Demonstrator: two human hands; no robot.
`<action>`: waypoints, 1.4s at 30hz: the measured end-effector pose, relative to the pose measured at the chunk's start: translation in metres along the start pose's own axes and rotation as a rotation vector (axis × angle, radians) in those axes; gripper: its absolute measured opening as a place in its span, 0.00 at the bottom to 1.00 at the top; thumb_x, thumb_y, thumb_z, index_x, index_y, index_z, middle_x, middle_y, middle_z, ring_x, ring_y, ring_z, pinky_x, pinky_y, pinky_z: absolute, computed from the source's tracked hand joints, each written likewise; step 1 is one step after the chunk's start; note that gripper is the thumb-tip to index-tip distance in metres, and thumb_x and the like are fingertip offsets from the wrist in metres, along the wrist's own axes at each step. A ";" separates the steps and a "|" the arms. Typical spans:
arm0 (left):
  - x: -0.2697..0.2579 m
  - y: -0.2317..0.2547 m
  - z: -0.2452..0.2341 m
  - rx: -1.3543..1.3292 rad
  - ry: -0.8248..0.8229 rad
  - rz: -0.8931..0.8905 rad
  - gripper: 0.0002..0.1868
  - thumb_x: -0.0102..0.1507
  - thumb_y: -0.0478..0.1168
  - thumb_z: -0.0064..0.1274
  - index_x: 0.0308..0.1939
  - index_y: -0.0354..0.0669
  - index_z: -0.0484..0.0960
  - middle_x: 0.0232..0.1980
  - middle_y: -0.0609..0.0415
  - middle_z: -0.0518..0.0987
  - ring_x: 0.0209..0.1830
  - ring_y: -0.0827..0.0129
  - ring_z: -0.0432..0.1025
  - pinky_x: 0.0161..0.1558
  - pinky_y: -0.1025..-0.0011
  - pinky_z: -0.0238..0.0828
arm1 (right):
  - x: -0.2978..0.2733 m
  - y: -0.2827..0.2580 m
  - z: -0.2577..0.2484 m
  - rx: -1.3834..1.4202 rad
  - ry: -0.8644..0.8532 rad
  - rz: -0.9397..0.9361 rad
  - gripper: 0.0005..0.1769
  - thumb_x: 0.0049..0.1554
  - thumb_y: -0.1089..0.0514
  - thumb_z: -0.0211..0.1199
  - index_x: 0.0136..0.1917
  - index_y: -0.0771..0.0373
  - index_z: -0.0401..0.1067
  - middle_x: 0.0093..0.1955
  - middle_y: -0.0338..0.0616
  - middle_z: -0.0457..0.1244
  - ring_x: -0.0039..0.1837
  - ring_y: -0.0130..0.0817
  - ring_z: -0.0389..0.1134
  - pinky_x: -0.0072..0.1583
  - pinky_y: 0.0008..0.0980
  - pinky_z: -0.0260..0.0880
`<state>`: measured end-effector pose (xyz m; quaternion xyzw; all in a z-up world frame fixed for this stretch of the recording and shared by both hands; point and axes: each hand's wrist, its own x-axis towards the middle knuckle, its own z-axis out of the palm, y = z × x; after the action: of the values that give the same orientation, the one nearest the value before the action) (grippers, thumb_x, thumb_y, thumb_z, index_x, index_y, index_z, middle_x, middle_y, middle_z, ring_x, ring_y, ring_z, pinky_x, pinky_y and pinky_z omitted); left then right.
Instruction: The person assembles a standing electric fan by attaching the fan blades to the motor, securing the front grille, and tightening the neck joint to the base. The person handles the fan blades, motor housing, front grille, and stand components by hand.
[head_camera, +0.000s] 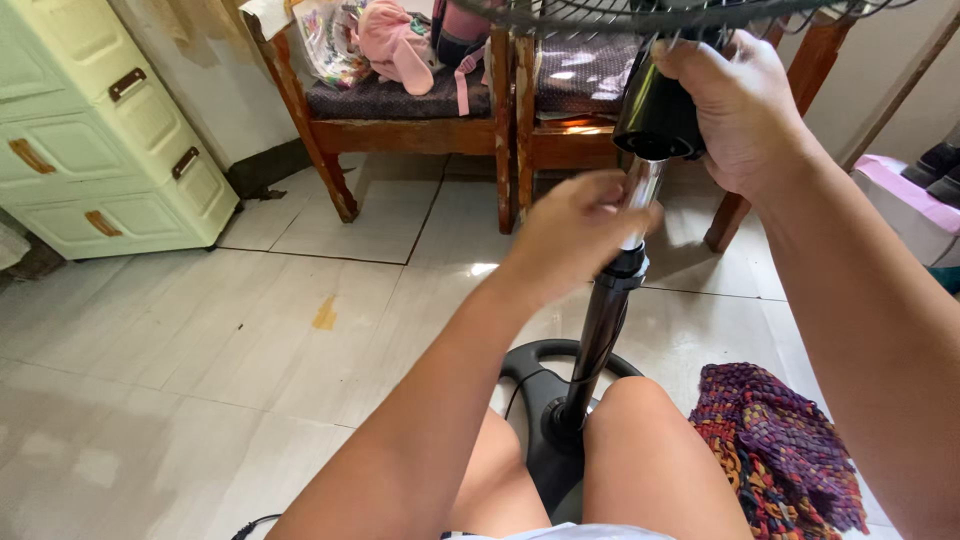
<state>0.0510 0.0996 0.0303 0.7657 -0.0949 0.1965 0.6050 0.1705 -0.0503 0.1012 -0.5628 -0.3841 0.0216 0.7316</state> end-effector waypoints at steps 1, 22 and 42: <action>0.004 0.000 -0.002 -0.166 -0.007 -0.045 0.35 0.61 0.53 0.58 0.65 0.32 0.74 0.55 0.45 0.82 0.54 0.63 0.76 0.55 0.66 0.73 | 0.000 0.001 0.000 -0.016 -0.002 -0.034 0.10 0.61 0.58 0.65 0.54 0.63 0.70 0.48 0.37 0.66 0.47 0.26 0.71 0.52 0.32 0.78; 0.139 -0.035 -0.002 1.265 0.194 0.515 0.16 0.66 0.48 0.49 0.51 0.41 0.78 0.49 0.47 0.80 0.48 0.58 0.75 0.50 0.59 0.72 | 0.017 0.055 -0.056 -2.173 0.296 -1.351 0.03 0.60 0.66 0.64 0.45 0.68 0.71 0.45 0.46 0.62 0.54 0.42 0.64 0.59 0.43 0.68; 0.027 0.062 0.010 0.492 0.371 0.722 0.20 0.68 0.50 0.54 0.58 0.43 0.80 0.51 0.45 0.82 0.49 0.57 0.78 0.50 0.60 0.76 | -0.040 -0.019 0.028 -1.210 0.193 -0.067 0.21 0.69 0.52 0.62 0.40 0.69 0.68 0.35 0.50 0.65 0.39 0.42 0.68 0.44 0.40 0.68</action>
<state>0.0537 0.0766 0.0948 0.7562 -0.1961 0.5444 0.3055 0.1187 -0.0530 0.0978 -0.8654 -0.2779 -0.2743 0.3141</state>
